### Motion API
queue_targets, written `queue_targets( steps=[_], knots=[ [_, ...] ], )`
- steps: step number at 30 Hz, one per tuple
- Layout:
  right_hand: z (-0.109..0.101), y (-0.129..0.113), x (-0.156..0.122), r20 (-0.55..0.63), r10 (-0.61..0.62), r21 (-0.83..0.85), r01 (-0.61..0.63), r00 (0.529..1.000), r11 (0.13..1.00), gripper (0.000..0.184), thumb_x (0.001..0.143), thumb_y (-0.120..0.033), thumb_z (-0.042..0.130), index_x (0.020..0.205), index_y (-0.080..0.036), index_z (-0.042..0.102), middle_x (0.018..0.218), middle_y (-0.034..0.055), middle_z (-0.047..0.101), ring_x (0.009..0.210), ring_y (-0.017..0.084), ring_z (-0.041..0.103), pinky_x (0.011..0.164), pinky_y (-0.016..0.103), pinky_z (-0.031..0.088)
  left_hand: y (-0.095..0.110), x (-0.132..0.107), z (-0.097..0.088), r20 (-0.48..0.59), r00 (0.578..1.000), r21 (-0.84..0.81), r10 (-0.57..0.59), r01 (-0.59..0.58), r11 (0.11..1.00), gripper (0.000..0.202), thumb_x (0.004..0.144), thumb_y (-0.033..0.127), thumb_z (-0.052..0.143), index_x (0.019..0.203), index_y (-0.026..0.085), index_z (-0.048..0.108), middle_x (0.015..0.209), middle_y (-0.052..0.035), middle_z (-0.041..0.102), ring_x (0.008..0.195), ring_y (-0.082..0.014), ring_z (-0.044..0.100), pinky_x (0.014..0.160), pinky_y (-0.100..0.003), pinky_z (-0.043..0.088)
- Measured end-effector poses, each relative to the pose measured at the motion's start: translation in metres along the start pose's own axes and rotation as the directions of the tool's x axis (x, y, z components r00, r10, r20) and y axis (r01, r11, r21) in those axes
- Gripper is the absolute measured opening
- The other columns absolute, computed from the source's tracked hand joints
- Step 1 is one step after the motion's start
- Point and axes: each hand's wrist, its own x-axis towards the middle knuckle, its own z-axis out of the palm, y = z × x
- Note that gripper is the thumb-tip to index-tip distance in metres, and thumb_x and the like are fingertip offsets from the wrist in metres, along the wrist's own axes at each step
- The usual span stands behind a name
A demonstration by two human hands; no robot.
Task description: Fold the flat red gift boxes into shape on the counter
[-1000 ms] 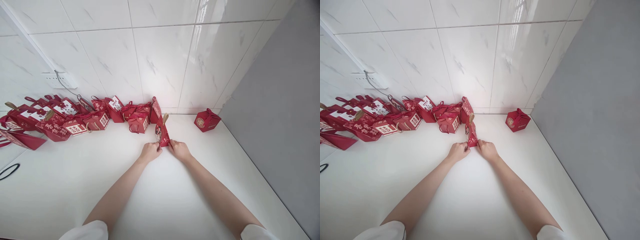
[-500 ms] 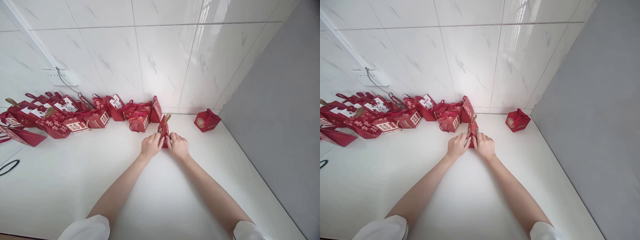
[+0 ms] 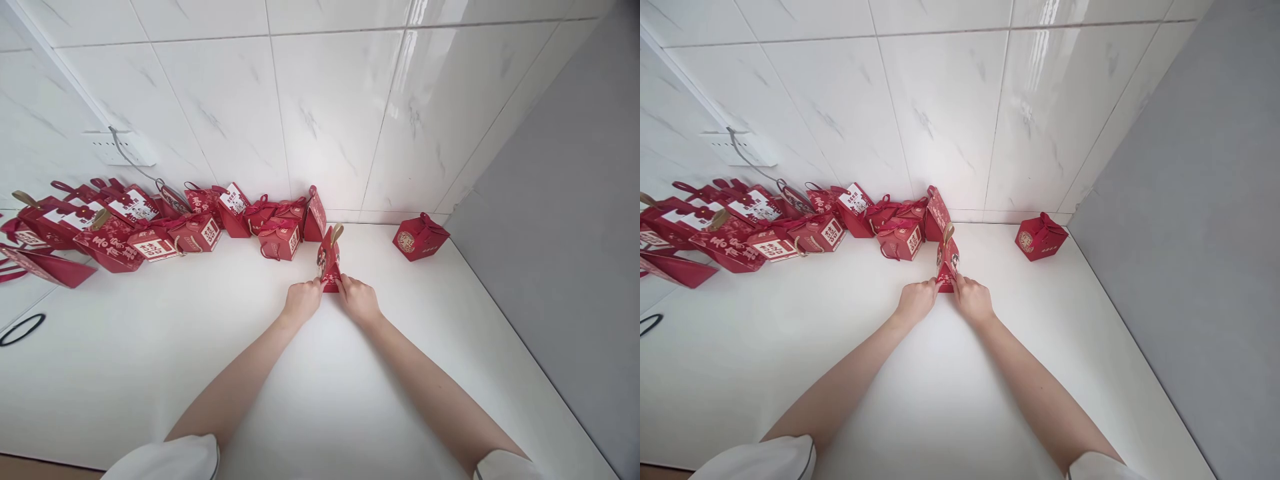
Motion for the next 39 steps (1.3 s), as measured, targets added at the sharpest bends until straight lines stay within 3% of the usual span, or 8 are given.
queue_targets(
  steps=[17,20,24,27,30,33,35,39],
  knots=[
    [0.003,-0.001,-0.002,0.162,0.034,-0.143,-0.011,0.986,0.99,0.026,0.098,-0.028,0.032,0.097,-0.018,0.056,0.082,0.0059,0.071,0.066,0.021,0.066,0.055,0.027,0.033,0.008,-0.002,0.0,0.094,0.993,-0.047,-0.065,0.07,0.996,0.024,0.091,0.026,0.044,0.095,0.011,0.062,0.081,-0.0141,0.069,0.078,-0.0248,0.069,0.071,-0.032,0.048],
    [0.004,-0.001,-0.004,0.11,0.008,-0.105,0.003,0.994,0.994,0.021,0.095,-0.026,0.037,0.093,-0.018,0.057,0.079,0.0058,0.07,0.063,0.019,0.065,0.055,0.027,0.034,0.004,-0.003,0.001,0.068,0.994,-0.051,-0.085,0.088,0.995,0.025,0.093,0.028,0.041,0.096,0.013,0.061,0.081,-0.0127,0.069,0.077,-0.0253,0.068,0.069,-0.033,0.047],
    [0.003,-0.005,-0.012,0.04,-0.259,0.038,0.258,0.965,0.966,0.019,0.092,-0.027,0.042,0.083,-0.02,0.057,0.076,0.0042,0.068,0.067,0.017,0.063,0.06,0.027,0.038,-0.009,-0.001,0.003,-0.075,0.967,-0.259,-0.244,0.217,0.941,0.021,0.094,0.029,0.038,0.1,0.018,0.055,0.082,-0.0083,0.068,0.07,-0.0225,0.066,0.063,-0.032,0.045],
    [-0.003,-0.007,-0.013,-0.247,-0.308,0.224,0.363,0.919,0.904,0.017,0.093,-0.028,0.044,0.085,-0.021,0.057,0.083,0.0055,0.066,0.081,0.018,0.062,0.071,0.029,0.044,-0.016,0.001,0.005,-0.213,0.926,-0.597,-0.312,0.129,0.791,0.016,0.094,0.031,0.041,0.099,0.02,0.052,0.089,-0.0059,0.066,0.077,-0.0174,0.064,0.067,-0.028,0.046],
    [-0.012,-0.002,-0.001,-0.589,0.02,0.479,0.329,0.808,0.814,0.014,0.091,-0.029,0.051,0.101,-0.021,0.054,0.105,0.0103,0.061,0.105,0.022,0.057,0.088,0.037,0.046,-0.017,0.007,0.006,-0.3,0.911,-0.793,-0.283,-0.073,0.604,0.019,0.089,0.037,0.052,0.098,0.02,0.053,0.099,-0.0061,0.064,0.09,-0.0158,0.062,0.073,-0.026,0.048],
    [-0.017,0.013,0.018,-0.549,0.362,0.743,0.241,0.754,0.625,0.032,0.088,-0.038,0.057,0.115,-0.022,0.05,0.129,0.0131,0.049,0.122,0.024,0.048,0.095,0.042,0.046,-0.013,0.018,0.009,-0.32,0.908,-0.87,-0.271,-0.168,0.464,0.031,0.079,0.036,0.067,0.103,0.02,0.056,0.107,-0.0069,0.063,0.096,-0.0168,0.061,0.076,-0.027,0.049],
    [-0.015,0.025,0.028,-0.375,0.42,0.892,0.198,0.826,0.407,0.035,0.085,-0.043,0.06,0.113,-0.023,0.052,0.126,0.0109,0.053,0.115,0.022,0.053,0.093,0.04,0.048,-0.012,0.027,0.012,-0.295,0.914,-0.906,-0.278,-0.176,0.384,0.035,0.075,0.036,0.071,0.103,0.02,0.058,0.106,-0.007,0.063,0.095,-0.0171,0.062,0.075,-0.027,0.05],
    [-0.002,0.042,0.032,-0.034,0.237,0.998,0.021,0.971,0.057,0.028,0.075,-0.042,0.072,0.091,-0.024,0.06,0.098,0.0034,0.067,0.09,0.018,0.063,0.085,0.035,0.051,-0.021,0.035,0.016,-0.17,0.95,-0.97,-0.263,-0.114,0.216,0.03,0.075,0.04,0.071,0.091,0.016,0.063,0.093,-0.0065,0.068,0.085,-0.0173,0.064,0.075,-0.029,0.052]
  ],
)
